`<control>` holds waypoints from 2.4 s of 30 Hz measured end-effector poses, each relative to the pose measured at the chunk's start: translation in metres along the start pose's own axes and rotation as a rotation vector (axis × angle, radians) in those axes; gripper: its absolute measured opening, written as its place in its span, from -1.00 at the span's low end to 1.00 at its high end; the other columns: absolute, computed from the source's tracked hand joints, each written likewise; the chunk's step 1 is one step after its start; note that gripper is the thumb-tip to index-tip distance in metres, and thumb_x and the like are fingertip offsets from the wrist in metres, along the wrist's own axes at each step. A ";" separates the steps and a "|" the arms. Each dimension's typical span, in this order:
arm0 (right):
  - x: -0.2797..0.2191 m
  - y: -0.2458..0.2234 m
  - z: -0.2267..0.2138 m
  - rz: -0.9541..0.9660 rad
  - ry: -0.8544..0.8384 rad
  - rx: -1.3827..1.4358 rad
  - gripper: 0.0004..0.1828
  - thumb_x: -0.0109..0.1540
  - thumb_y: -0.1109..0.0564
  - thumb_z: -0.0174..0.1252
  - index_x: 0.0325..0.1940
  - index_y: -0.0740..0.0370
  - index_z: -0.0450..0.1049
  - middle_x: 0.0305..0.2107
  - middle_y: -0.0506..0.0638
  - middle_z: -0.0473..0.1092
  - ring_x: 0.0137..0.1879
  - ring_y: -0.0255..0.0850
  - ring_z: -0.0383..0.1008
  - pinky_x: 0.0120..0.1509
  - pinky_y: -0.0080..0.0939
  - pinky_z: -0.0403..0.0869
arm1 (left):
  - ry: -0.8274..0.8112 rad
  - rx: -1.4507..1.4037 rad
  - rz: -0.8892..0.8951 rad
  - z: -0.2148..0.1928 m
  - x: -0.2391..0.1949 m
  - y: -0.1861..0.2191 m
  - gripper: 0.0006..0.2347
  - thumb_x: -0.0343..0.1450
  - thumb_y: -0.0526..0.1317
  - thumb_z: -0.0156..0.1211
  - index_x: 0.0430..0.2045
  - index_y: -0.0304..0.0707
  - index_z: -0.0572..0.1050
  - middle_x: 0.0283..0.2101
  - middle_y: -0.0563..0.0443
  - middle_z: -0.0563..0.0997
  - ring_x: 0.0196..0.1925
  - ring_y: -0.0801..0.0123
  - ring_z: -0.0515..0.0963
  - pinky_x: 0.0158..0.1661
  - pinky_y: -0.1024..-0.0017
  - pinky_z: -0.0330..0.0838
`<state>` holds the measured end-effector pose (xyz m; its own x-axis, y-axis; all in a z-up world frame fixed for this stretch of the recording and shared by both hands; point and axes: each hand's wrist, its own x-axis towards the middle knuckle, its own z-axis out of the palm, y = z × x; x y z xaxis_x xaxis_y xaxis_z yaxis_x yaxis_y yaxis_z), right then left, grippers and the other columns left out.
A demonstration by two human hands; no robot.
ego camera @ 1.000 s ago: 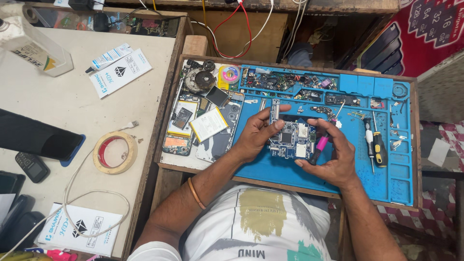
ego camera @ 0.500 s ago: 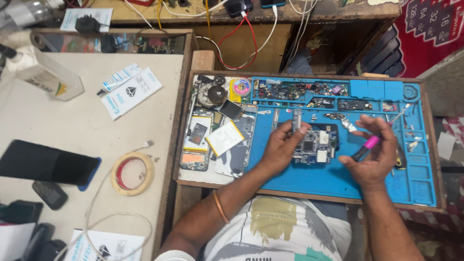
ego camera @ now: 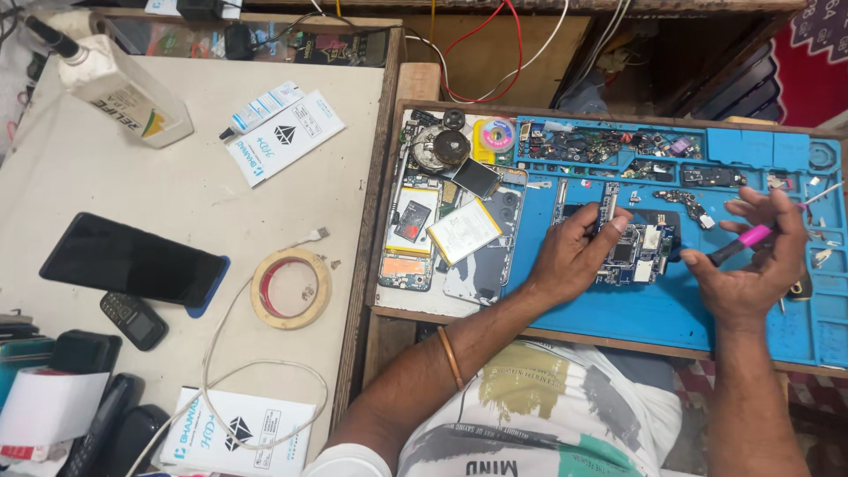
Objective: The person holds a smartphone motherboard and uses a pink-handled screwdriver to manipulate components on the circuit board. They rotate the board to access different areas and continue working on the electronics throughout the clip.
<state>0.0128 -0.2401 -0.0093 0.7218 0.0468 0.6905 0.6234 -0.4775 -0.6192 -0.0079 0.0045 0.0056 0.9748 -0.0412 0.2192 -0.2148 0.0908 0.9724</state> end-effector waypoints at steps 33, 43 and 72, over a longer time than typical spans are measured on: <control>-0.011 0.010 -0.005 0.096 0.061 0.218 0.10 0.24 -0.18 0.59 0.63 0.18 0.07 0.29 0.11 0.30 0.28 -0.17 0.46 0.30 -0.25 0.55 | 0.142 -0.661 -0.080 -0.007 0.009 -0.008 -0.71 0.68 -0.09 -0.12 0.07 -0.30 0.47 -0.17 0.00 0.65 -0.17 0.57 0.65 -0.15 0.59 0.60; -0.012 0.021 -0.002 0.102 0.043 0.216 0.09 0.23 -0.17 0.59 0.62 0.19 0.09 0.28 0.12 0.31 0.27 -0.18 0.46 0.30 -0.25 0.55 | 0.130 -0.559 -0.041 -0.006 0.007 -0.014 -0.71 0.69 -0.09 -0.13 0.09 -0.30 0.47 -0.18 0.04 0.64 -0.17 0.60 0.64 -0.17 0.62 0.58; 0.000 0.010 -0.008 0.134 0.000 0.270 0.05 0.28 -0.13 0.56 0.63 0.22 0.08 0.26 0.13 0.30 0.28 -0.16 0.46 0.33 -0.24 0.58 | 0.090 -0.621 -0.157 -0.005 0.010 -0.015 -0.74 0.66 -0.11 -0.01 0.13 -0.26 0.46 -0.27 0.07 0.61 -0.43 0.65 0.55 -0.59 0.71 0.39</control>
<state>0.0161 -0.2522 -0.0126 0.8029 -0.0010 0.5962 0.5801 -0.2292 -0.7816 0.0051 0.0080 -0.0075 0.9988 -0.0192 0.0441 -0.0210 0.6503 0.7594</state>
